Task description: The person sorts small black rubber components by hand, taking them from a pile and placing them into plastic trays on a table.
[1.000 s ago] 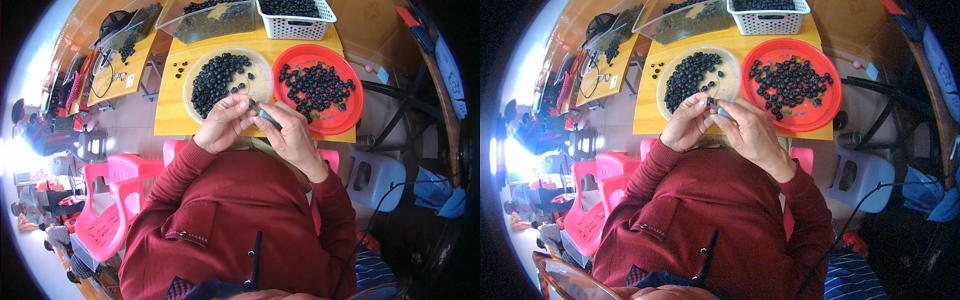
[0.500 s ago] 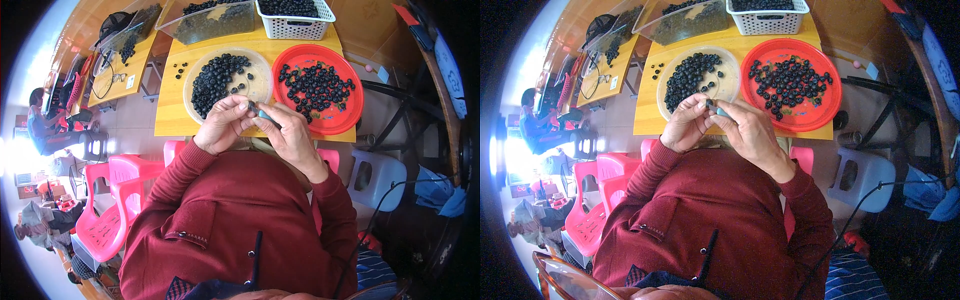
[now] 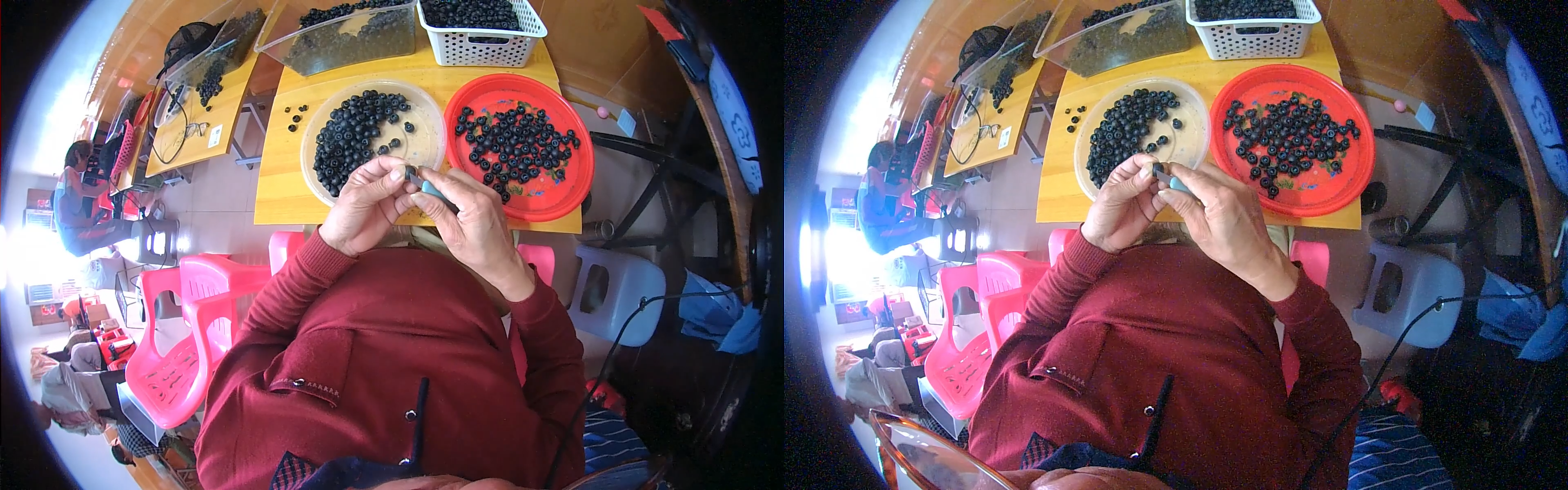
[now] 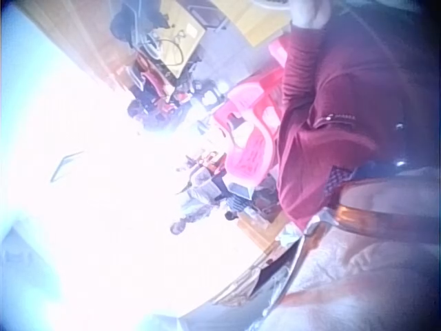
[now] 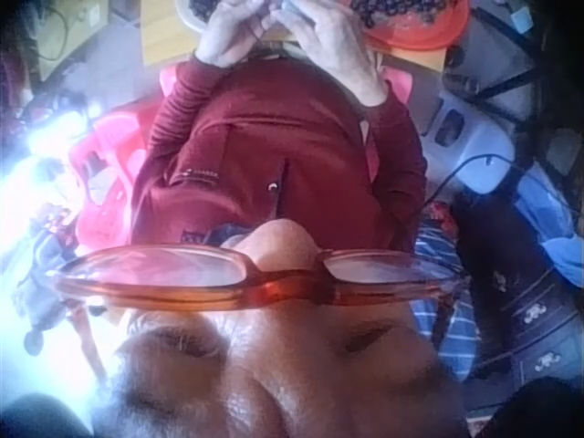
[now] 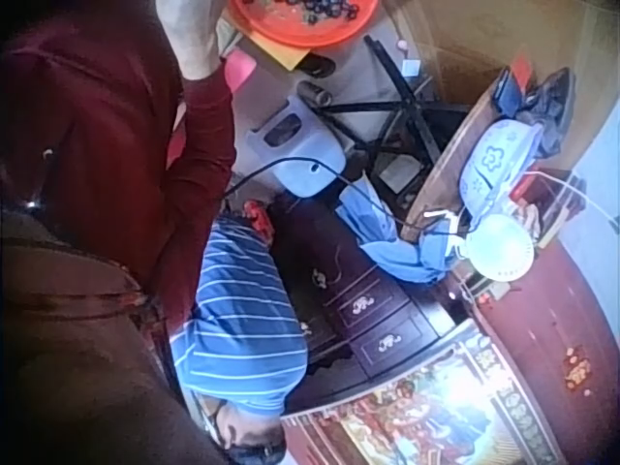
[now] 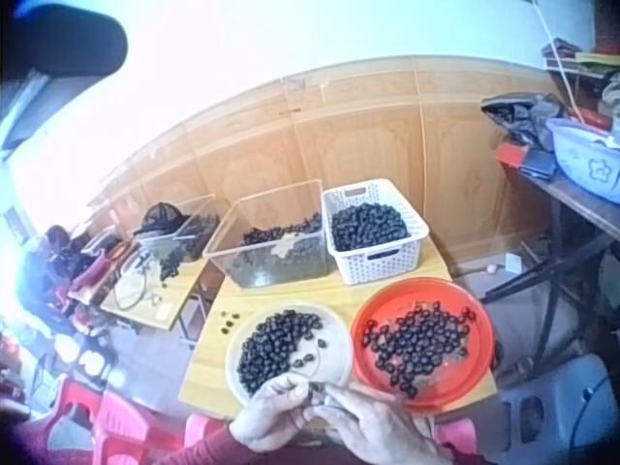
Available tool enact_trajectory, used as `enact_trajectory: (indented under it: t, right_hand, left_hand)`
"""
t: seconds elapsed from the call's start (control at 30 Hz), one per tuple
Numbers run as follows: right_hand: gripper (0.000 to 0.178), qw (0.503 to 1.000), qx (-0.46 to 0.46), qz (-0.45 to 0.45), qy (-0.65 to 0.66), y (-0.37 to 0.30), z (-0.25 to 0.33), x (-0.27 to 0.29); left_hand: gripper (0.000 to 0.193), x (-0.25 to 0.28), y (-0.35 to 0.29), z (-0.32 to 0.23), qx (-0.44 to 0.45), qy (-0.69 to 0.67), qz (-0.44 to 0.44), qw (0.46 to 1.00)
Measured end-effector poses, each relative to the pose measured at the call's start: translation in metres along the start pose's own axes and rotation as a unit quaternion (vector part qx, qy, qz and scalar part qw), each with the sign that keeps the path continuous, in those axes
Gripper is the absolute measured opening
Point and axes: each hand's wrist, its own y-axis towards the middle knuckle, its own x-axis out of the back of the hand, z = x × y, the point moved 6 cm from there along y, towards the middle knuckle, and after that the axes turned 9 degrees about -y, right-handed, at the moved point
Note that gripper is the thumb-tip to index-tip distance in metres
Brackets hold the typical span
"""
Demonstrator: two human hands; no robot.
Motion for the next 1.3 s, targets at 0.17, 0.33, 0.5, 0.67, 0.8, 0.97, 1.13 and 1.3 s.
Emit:
enact_trajectory:
  t: [0.17, 0.33, 0.5, 0.67, 0.8, 0.97, 1.13, 1.3]
  right_hand:
    - [0.031, 1.000, 0.014, -0.011, -0.011, -0.001, 0.003, 0.000]
    - [0.031, 1.000, 0.008, -0.014, -0.001, -0.001, 0.003, -0.001]
    - [0.031, 1.000, 0.009, -0.012, -0.011, -0.001, 0.001, -0.003]
    - [0.031, 1.000, 0.007, -0.010, 0.009, -0.001, 0.001, -0.002]
    - [0.029, 0.999, 0.006, -0.015, 0.028, -0.001, 0.001, -0.002]
    - [0.029, 0.998, -0.050, -0.025, 0.030, 0.001, -0.019, 0.009]
    - [0.033, 0.998, -0.026, -0.038, 0.049, 0.004, -0.014, 0.010]
    - [0.034, 0.997, -0.045, -0.016, 0.068, 0.002, -0.012, 0.008]
  left_hand:
    - [0.010, 0.004, 0.001, 0.003, -0.006, -0.003, 0.014, 1.000]
    - [0.011, 0.002, 0.000, 0.004, -0.016, 0.001, 0.009, 1.000]
    - [0.010, 0.004, -0.001, 0.005, -0.020, 0.005, -0.007, 1.000]
    - [0.009, 0.003, -0.001, 0.003, -0.029, 0.015, 0.005, 0.999]
    - [0.010, 0.004, -0.002, 0.002, -0.032, 0.019, 0.008, 0.999]
    - [0.010, -0.017, -0.008, 0.001, -0.022, 0.030, 0.052, 0.998]
    - [0.011, -0.008, -0.006, 0.000, -0.023, 0.005, 0.051, 0.998]
    - [0.012, -0.004, -0.005, 0.002, -0.008, 0.014, 0.029, 0.999]
